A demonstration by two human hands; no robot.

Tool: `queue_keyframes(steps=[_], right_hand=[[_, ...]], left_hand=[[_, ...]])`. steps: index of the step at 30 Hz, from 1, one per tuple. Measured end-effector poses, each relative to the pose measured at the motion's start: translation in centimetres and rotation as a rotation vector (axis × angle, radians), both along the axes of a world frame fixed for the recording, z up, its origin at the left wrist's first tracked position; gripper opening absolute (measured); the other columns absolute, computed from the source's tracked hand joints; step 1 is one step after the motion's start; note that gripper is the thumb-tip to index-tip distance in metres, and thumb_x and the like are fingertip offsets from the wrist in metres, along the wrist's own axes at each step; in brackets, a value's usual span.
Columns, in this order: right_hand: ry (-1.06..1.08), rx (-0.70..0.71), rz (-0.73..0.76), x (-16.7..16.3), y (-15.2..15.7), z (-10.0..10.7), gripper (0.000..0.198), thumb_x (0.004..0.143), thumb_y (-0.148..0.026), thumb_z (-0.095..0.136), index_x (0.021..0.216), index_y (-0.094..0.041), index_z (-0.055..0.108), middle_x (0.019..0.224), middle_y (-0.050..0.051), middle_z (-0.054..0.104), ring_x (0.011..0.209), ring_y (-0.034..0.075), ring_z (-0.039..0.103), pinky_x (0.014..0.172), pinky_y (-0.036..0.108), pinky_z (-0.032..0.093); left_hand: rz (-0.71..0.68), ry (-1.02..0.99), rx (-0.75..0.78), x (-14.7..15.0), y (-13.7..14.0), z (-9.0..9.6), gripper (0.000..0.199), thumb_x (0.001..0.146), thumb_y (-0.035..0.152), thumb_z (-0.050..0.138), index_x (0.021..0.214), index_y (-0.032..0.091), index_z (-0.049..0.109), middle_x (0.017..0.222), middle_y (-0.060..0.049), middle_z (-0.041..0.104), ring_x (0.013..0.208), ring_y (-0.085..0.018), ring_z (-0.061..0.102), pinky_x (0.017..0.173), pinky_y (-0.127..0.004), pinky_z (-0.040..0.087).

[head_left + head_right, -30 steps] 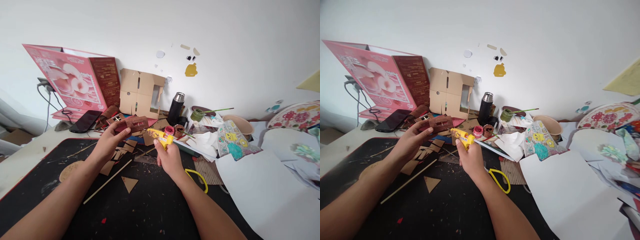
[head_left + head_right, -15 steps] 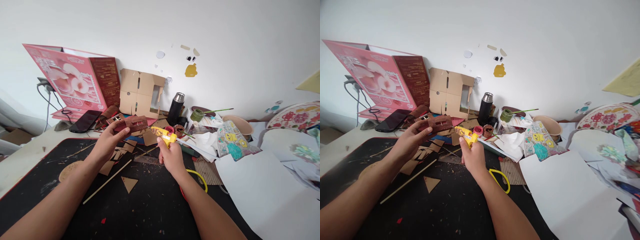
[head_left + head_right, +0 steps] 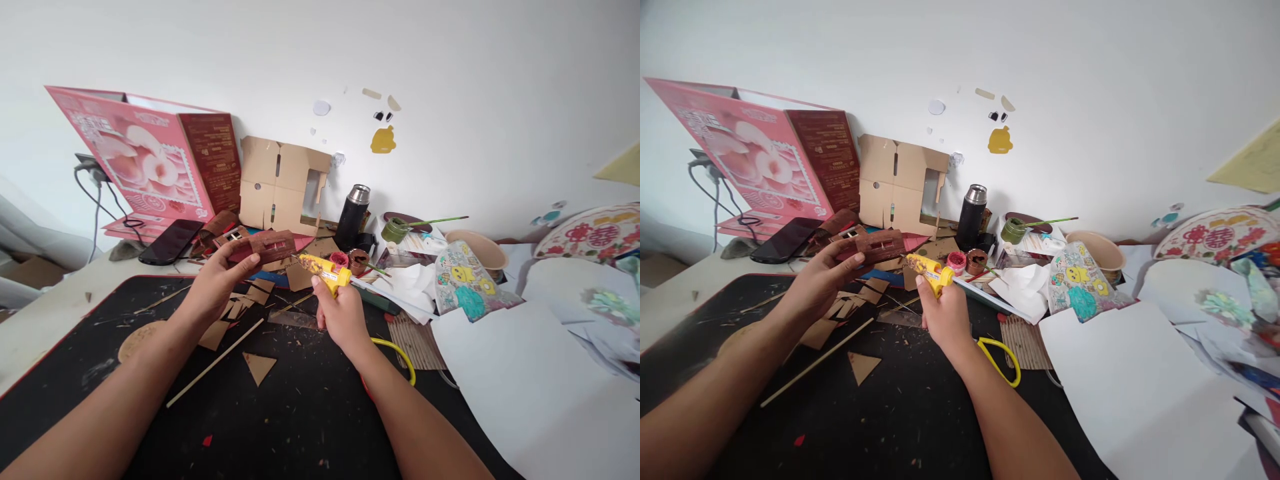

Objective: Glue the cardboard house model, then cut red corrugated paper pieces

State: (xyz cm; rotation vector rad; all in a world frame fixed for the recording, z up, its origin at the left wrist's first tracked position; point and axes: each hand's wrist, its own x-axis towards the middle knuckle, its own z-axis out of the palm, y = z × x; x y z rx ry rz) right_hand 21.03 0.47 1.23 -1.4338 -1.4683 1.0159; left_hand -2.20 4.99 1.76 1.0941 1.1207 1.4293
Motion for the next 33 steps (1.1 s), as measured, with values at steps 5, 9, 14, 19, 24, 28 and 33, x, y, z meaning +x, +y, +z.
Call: queue_keyframes(steps=[5, 9, 14, 19, 24, 28, 33], right_hand=[[0.020, -0.019, -0.029, 0.06, 0.20, -0.06, 0.058, 0.103, -0.060, 0.057, 0.057, -0.026, 0.051, 0.035, -0.002, 0.048, 0.035, 0.016, 0.055, 0.043, 0.025, 0.044], [0.025, -0.017, -0.032, 0.07, 0.21, 0.02, 0.061, 0.104, -0.059, 0.058, 0.054, -0.026, 0.050, 0.035, -0.002, 0.048, 0.035, 0.016, 0.054, 0.044, 0.025, 0.043], [0.012, -0.006, -0.037, 0.18, 0.12, 0.34, 0.065, 0.105, -0.057, 0.058, 0.049, -0.026, 0.048, 0.034, -0.002, 0.047, 0.036, 0.015, 0.053, 0.046, 0.025, 0.044], [0.006, -0.013, -0.029, 0.22, 0.06, 0.44, 0.071, 0.107, -0.054, 0.056, 0.043, -0.025, 0.047, 0.036, 0.000, 0.049, 0.037, 0.013, 0.053, 0.048, 0.024, 0.044], [-0.009, -0.024, -0.037, 0.20, 0.12, 0.49, 0.074, 0.107, -0.054, 0.057, 0.040, -0.025, 0.047, 0.035, 0.000, 0.048, 0.037, 0.013, 0.053, 0.048, 0.024, 0.045], [-0.019, -0.033, -0.040, 0.15, 0.15, 0.58, 0.074, 0.107, -0.053, 0.056, 0.039, -0.025, 0.047, 0.035, 0.001, 0.048, 0.037, 0.013, 0.053, 0.048, 0.024, 0.045], [-0.023, -0.032, -0.038, 0.08, 0.10, 0.63, 0.067, 0.106, -0.053, 0.056, 0.045, -0.026, 0.047, 0.034, -0.001, 0.046, 0.036, 0.013, 0.052, 0.047, 0.023, 0.044]], left_hand=[[0.015, -0.007, 0.006, -0.09, 0.07, -0.08, 0.073, 0.065, 0.055, 0.100, 0.124, 0.019, 0.076, 0.130, -0.015, 0.079, 0.125, -0.038, 0.074, 0.106, -0.052, 0.061], [0.015, -0.006, 0.000, -0.10, 0.08, -0.10, 0.073, 0.065, 0.054, 0.100, 0.124, 0.019, 0.076, 0.130, -0.014, 0.080, 0.125, -0.037, 0.074, 0.108, -0.052, 0.061], [0.014, 0.001, -0.014, -0.20, 0.15, -0.24, 0.076, 0.065, 0.056, 0.100, 0.127, 0.019, 0.075, 0.132, -0.014, 0.079, 0.125, -0.037, 0.074, 0.114, -0.055, 0.057], [-0.001, 0.016, -0.016, -0.28, 0.20, -0.43, 0.077, 0.066, 0.056, 0.100, 0.129, 0.020, 0.075, 0.130, -0.014, 0.080, 0.122, -0.035, 0.075, 0.114, -0.054, 0.057], [0.015, -0.008, 0.001, -0.18, 0.16, -0.32, 0.075, 0.065, 0.055, 0.100, 0.126, 0.019, 0.075, 0.130, -0.014, 0.080, 0.125, -0.036, 0.074, 0.114, -0.055, 0.057], [0.028, -0.016, -0.003, -0.13, 0.11, -0.18, 0.076, 0.064, 0.056, 0.101, 0.125, 0.019, 0.074, 0.130, -0.013, 0.079, 0.126, -0.038, 0.073, 0.114, -0.056, 0.057], [0.030, -0.028, -0.002, -0.13, 0.07, -0.12, 0.076, 0.064, 0.055, 0.101, 0.125, 0.019, 0.074, 0.130, -0.014, 0.079, 0.126, -0.038, 0.072, 0.115, -0.058, 0.055]])
